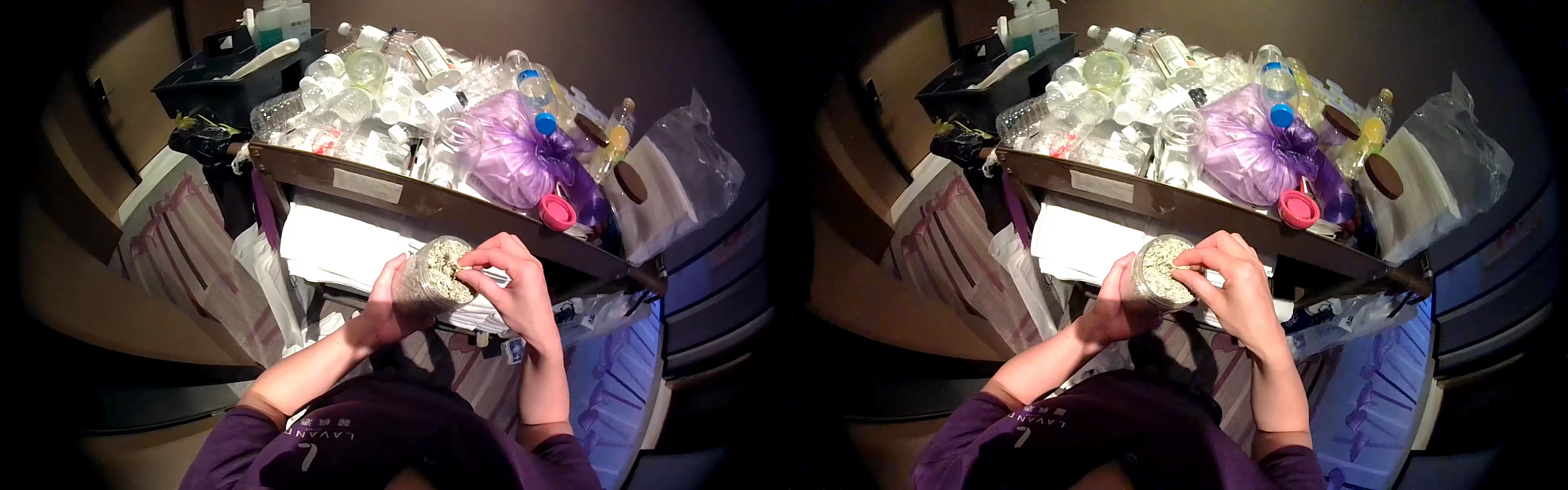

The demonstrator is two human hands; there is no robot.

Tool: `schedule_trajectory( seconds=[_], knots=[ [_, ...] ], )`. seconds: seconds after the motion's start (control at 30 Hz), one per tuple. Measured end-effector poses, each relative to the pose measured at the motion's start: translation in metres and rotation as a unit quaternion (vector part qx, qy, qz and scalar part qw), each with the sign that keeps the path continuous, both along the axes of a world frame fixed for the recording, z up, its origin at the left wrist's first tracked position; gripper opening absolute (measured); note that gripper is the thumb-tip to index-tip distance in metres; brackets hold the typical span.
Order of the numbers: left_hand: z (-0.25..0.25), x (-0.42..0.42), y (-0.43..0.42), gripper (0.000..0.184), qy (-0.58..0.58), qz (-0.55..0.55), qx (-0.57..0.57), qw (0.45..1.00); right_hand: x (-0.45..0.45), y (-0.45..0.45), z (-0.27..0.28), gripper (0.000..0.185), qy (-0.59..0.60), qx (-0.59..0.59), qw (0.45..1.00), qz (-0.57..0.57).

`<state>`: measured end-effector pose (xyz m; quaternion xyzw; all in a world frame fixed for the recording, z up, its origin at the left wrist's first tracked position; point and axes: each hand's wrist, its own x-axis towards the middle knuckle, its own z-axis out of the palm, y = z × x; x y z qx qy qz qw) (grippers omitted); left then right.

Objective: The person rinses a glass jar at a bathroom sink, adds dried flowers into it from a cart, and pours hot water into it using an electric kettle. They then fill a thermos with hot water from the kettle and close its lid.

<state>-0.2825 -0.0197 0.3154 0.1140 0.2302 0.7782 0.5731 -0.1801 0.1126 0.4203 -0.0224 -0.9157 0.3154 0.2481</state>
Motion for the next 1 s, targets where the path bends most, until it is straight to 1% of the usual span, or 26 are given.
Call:
schedule_trajectory(
  seconds=[0.03, 0.07, 0.1, 0.17, 0.2, 0.23, 0.27, 0.3, 0.33, 0.37, 0.47, 0.5, 0.6, 0.63, 0.67, 0.73, 0.77, 0.87, 0.9, 1.0],
  knots=[
    [0.002, 0.0, 0.0, 0.058, -0.004, 0.015, -0.007, 1.0, -0.001, 0.0, 0.001, 0.012, 0.005, -0.016, 1.0, 0.001],
    [0.003, 0.001, -0.001, 0.058, 0.107, 0.069, 0.014, 0.992, -0.002, 0.001, 0.003, 0.013, 0.009, -0.031, 0.999, 0.002],
    [0.003, 0.003, -0.004, 0.058, 0.216, 0.122, 0.034, 0.968, -0.003, 0.002, 0.005, 0.014, 0.011, -0.028, 1.0, 0.01],
    [-0.011, 0.008, 0.0, 0.057, 0.337, 0.228, 0.023, 0.913, -0.005, 0.004, 0.011, 0.013, 0.017, -0.051, 0.998, 0.013],
    [-0.025, 0.009, 0.012, 0.057, 0.351, 0.28, -0.008, 0.893, -0.005, 0.003, 0.014, 0.013, 0.019, -0.063, 0.998, 0.014],
    [-0.036, 0.005, 0.015, 0.056, 0.281, 0.247, -0.018, 0.927, -0.006, 0.002, 0.021, 0.012, 0.025, -0.066, 0.997, 0.024],
    [-0.036, 0.001, 0.017, 0.055, 0.205, 0.218, -0.031, 0.953, -0.008, 0.004, 0.023, 0.012, 0.033, -0.078, 0.996, 0.03],
    [-0.011, -0.012, 0.008, 0.055, 0.039, 0.095, -0.022, 0.994, -0.01, 0.007, 0.027, 0.012, 0.041, -0.079, 0.996, 0.029],
    [0.004, -0.021, 0.004, 0.054, -0.128, -0.034, -0.011, 0.991, -0.012, 0.01, 0.03, 0.012, 0.05, -0.081, 0.995, 0.029],
    [0.006, -0.024, 0.006, 0.053, -0.136, -0.033, -0.02, 0.99, -0.014, 0.009, 0.036, 0.013, 0.047, -0.118, 0.992, 0.019],
    [0.021, -0.028, 0.009, 0.051, -0.158, -0.049, 0.009, 0.986, -0.024, 0.019, 0.054, 0.012, 0.066, -0.085, 0.994, 0.008],
    [0.022, -0.029, 0.013, 0.056, -0.159, -0.031, 0.007, 0.987, -0.028, 0.022, 0.06, 0.012, 0.062, -0.083, 0.995, 0.0],
    [0.03, -0.037, 0.02, 0.059, -0.14, -0.025, 0.041, 0.989, -0.045, 0.037, 0.07, 0.012, 0.085, -0.09, 0.992, 0.012],
    [0.034, -0.04, 0.021, 0.06, -0.133, -0.026, 0.065, 0.989, -0.051, 0.042, 0.071, 0.013, 0.089, -0.109, 0.99, 0.013],
    [0.035, -0.042, 0.023, 0.06, -0.131, -0.03, 0.07, 0.988, -0.059, 0.048, 0.07, 0.013, 0.111, -0.109, 0.987, 0.029],
    [0.037, -0.047, 0.026, 0.06, -0.129, -0.036, 0.08, 0.988, -0.07, 0.055, 0.076, 0.015, 0.108, -0.107, 0.988, 0.022],
    [0.041, -0.045, 0.024, 0.06, -0.133, -0.031, 0.061, 0.989, -0.076, 0.058, 0.079, 0.015, 0.109, -0.086, 0.99, 0.015],
    [0.035, -0.045, 0.024, 0.06, -0.139, -0.016, 0.05, 0.989, -0.094, 0.066, 0.082, 0.016, 0.11, -0.022, 0.994, -0.003],
    [0.035, -0.045, 0.02, 0.06, -0.155, -0.033, 0.055, 0.986, -0.1, 0.069, 0.08, 0.016, 0.107, 0.003, 0.994, -0.006],
    [0.035, -0.041, 0.011, 0.058, -0.186, -0.021, 0.008, 0.982, -0.111, 0.075, 0.072, 0.016, 0.082, 0.047, 0.995, -0.021]
  ],
)
